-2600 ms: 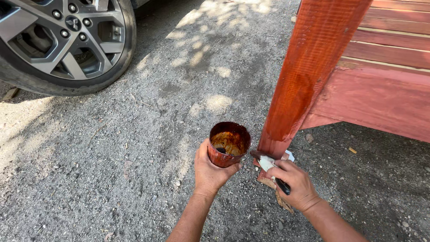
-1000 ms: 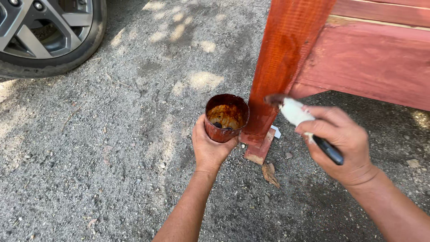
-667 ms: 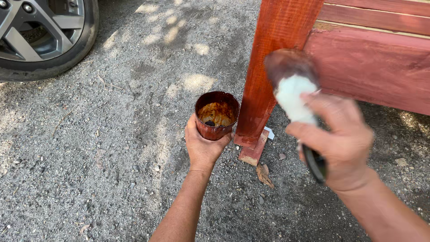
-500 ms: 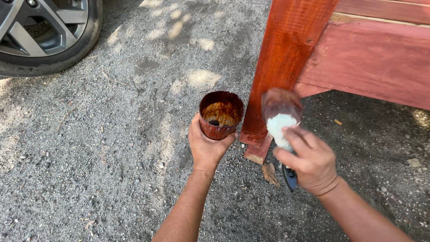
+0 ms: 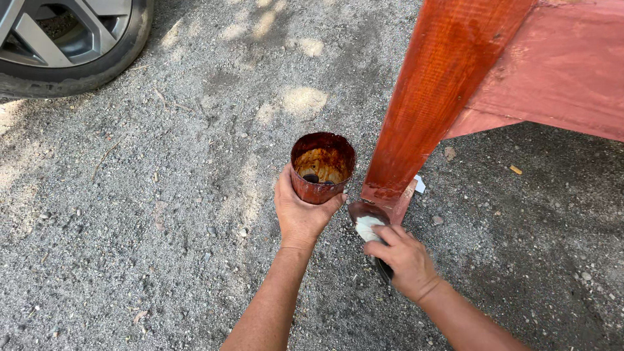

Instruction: The person applies reddish-brown wood stain to a slatted wooden bench outdoors using a wide brush, holding a stained can in one hand. They brush the bench legs, side rails, and the front edge of the seat, dipping the brush into the can as they work along the frame.

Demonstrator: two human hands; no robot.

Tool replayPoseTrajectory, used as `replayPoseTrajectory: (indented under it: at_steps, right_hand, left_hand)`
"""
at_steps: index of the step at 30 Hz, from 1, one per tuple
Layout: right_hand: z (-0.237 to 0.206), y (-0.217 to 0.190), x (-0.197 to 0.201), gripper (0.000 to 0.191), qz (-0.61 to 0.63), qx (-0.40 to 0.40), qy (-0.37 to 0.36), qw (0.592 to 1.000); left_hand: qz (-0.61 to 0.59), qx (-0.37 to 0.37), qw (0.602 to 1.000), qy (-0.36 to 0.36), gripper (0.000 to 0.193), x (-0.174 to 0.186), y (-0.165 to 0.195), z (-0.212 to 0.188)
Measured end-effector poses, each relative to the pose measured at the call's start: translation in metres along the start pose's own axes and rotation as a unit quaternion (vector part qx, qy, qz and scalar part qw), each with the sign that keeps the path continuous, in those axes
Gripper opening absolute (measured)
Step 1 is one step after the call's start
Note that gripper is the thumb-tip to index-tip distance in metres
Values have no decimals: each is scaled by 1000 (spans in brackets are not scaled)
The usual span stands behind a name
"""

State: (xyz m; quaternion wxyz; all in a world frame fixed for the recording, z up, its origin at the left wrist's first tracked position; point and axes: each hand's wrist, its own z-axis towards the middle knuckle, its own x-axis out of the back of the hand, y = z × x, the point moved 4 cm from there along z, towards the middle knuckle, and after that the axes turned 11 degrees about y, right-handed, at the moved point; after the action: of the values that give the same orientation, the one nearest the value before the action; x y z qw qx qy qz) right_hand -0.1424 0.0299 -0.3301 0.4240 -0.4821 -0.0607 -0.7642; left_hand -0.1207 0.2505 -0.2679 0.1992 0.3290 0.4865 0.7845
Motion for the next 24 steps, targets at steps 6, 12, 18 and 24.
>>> replayPoseTrajectory:
  at_steps: [6,12,18,24]
  right_hand:
    - [9,31,-14,31,29,-92,0,995]
    - [-18,39,22,35,0,-112,29,993]
    - [-11,27,15,40,3,-56,11,998]
    - [11,37,32,32,-5,-75,69,995]
  left_hand:
    - [-1,3,1000,-9,112,-1,4,-2]
    - [-4,-12,1000,-12,111,4,0,-1]
    - [19,-27,999,-13,112,0,-5,-5]
    - [-8,-23,1000,-15,112,-4,4,-8]
